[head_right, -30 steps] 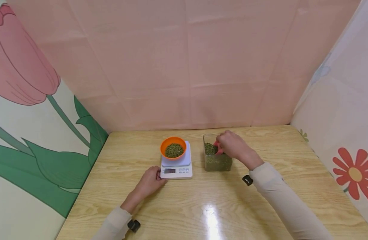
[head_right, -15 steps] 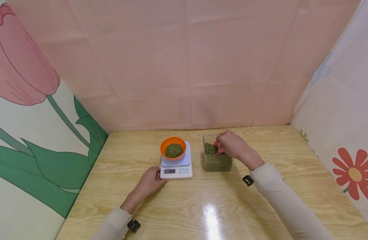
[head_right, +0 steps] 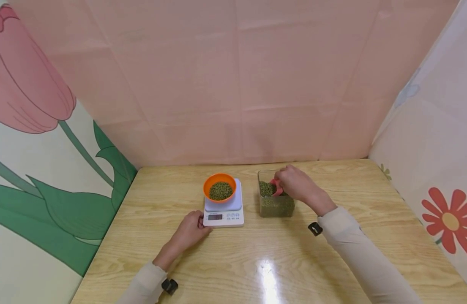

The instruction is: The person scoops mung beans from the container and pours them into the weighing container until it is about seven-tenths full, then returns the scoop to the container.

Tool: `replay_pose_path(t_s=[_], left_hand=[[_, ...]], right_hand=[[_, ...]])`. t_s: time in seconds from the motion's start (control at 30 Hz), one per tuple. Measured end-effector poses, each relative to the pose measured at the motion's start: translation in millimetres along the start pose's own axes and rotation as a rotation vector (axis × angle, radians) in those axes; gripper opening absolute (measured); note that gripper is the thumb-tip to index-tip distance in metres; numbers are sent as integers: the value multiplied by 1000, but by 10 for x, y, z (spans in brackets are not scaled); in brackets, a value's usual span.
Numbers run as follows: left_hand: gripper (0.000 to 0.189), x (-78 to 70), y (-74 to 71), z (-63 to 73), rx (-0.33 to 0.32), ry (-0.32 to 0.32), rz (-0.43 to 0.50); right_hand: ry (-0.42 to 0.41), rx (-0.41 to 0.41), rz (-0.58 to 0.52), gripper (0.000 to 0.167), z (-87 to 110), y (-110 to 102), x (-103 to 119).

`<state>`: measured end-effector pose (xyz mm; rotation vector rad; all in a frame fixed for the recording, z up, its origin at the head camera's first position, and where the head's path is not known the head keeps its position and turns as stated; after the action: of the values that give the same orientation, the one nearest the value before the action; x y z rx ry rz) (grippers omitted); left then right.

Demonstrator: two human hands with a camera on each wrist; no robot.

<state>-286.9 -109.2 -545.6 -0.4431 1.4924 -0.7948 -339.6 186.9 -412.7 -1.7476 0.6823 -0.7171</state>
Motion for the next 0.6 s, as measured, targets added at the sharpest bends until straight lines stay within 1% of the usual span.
replay_pose_path(t_s=[0.13, 0.27, 0.37, 0.47, 0.6], left_hand=[[40, 1, -1, 2, -1, -4, -1], [41, -11, -12, 7, -9, 2, -13], [41, -6, -10, 9, -9, -3, -16], [41, -2, -3, 11, -6, -7, -12], [39, -35, -16, 15, -21, 23, -29]], right_hand=[[9, 5, -7, 20, 6, -1, -9], [16, 10, -2, 12, 7, 5, -24], [20, 9, 0, 14, 11, -2, -27], [19, 10, -11, 12, 17, -10, -22], [30, 12, -40, 12, 36, -13, -35]])
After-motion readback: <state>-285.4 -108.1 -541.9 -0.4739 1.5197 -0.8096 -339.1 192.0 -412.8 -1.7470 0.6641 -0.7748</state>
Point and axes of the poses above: each hand's wrist, its own z-axis away from the middle knuckle, its own y-axis out of the palm, x = y × z, the point moved 10 cm from there along -z, towards the middle knuckle, and after that the axes turned 2 degrees about -y, right-handed, at the moved point
